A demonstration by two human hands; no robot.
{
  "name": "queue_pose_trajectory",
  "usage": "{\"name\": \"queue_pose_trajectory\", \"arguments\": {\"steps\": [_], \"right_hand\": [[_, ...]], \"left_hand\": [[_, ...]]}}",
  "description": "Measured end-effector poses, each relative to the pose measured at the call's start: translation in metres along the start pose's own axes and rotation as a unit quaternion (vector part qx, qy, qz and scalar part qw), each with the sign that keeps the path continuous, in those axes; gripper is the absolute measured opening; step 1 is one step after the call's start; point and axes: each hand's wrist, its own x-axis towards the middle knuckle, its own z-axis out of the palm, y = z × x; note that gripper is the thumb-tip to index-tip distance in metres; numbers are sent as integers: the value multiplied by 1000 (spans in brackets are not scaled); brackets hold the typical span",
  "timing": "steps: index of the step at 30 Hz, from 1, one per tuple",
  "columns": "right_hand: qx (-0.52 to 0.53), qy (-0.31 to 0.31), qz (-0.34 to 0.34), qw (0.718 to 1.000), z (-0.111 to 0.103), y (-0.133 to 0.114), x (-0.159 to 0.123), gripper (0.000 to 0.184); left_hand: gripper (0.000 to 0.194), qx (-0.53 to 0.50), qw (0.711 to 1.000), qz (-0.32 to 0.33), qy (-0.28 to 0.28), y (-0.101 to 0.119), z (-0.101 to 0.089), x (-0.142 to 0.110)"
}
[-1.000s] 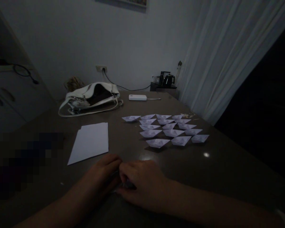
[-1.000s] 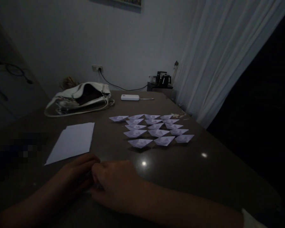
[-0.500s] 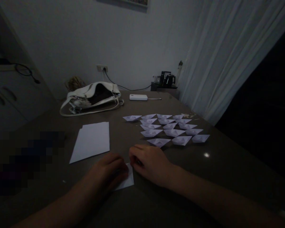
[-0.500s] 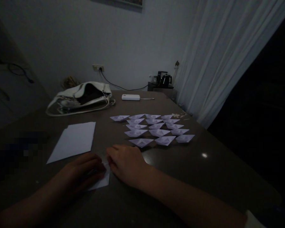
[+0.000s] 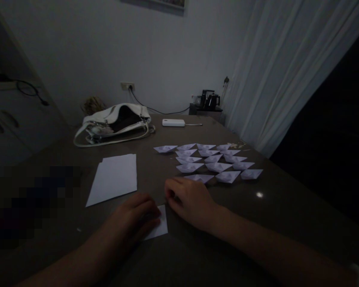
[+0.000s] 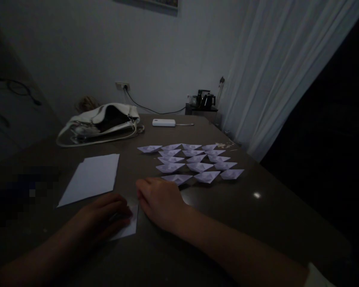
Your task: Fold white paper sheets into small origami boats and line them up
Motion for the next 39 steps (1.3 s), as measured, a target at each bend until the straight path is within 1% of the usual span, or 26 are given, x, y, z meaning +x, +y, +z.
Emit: {"name": "queue_pose_trajectory", "arguments": {"steps": [3, 5, 9, 12, 16, 21, 24, 25, 26, 28, 29, 30, 31, 34, 35, 39], "right_hand": [[7, -15, -20, 1000, 2, 1, 0, 3], [1, -23, -19, 1000, 4, 2, 0, 5], [3, -15, -10, 1000, 5, 3, 0, 8], [16, -22, -33, 999, 3, 2, -1, 6], [1, -57, -54, 997, -3, -3, -3, 3], [15, -109, -66, 992, -12, -7, -5, 4], [14, -129, -67, 989, -15, -5, -5, 10], [14, -127, -67, 990, -16, -4, -4, 13], [14, -117, -68, 991, -15, -3, -3, 14], [12, -83, -58, 995, -14, -1, -2, 12], [9, -62, -47, 997, -12, 0, -1, 9], [4, -41, -33, 999, -11, 0, 0, 10], [1, -23, -21, 1000, -10, 0, 1, 12], [10, 10, -5, 1000, -6, 0, 1, 15], [21, 16, -6, 1000, -4, 0, 0, 16], [75, 23, -4, 997, 0, 2, 0, 16]], "left_hand": [[9, 4, 1000, -4, 1, 1, -1, 0], [9, 3, 1000, -7, -1, 3, -2, 0], [9, -1, 1000, -6, -5, 4, -3, 0], [10, -3, 1000, -3, -6, 3, -2, 0], [9, -5, 1000, -2, -2, 1, 0, 0], [11, -11, 1000, 4, -1, 1, -1, 0], [11, -15, 1000, 1, -15, 5, -4, -2], [11, -10, 1000, 5, -13, 6, -4, -4], [18, -1, 1000, 14, -10, 7, -5, -5], [40, 25, 999, 35, 3, 9, -6, -6], [48, 37, 998, 42, 6, 10, -6, -6], [49, 46, 998, 45, 5, 10, -7, -6], [46, 52, 998, 44, -2, 11, -7, -6], [19, 64, 997, 37, -17, 12, -8, -4], [15, 64, 997, 34, -17, 12, -8, -4], [17, 58, 998, 29, -5, 11, -6, -5]]}}
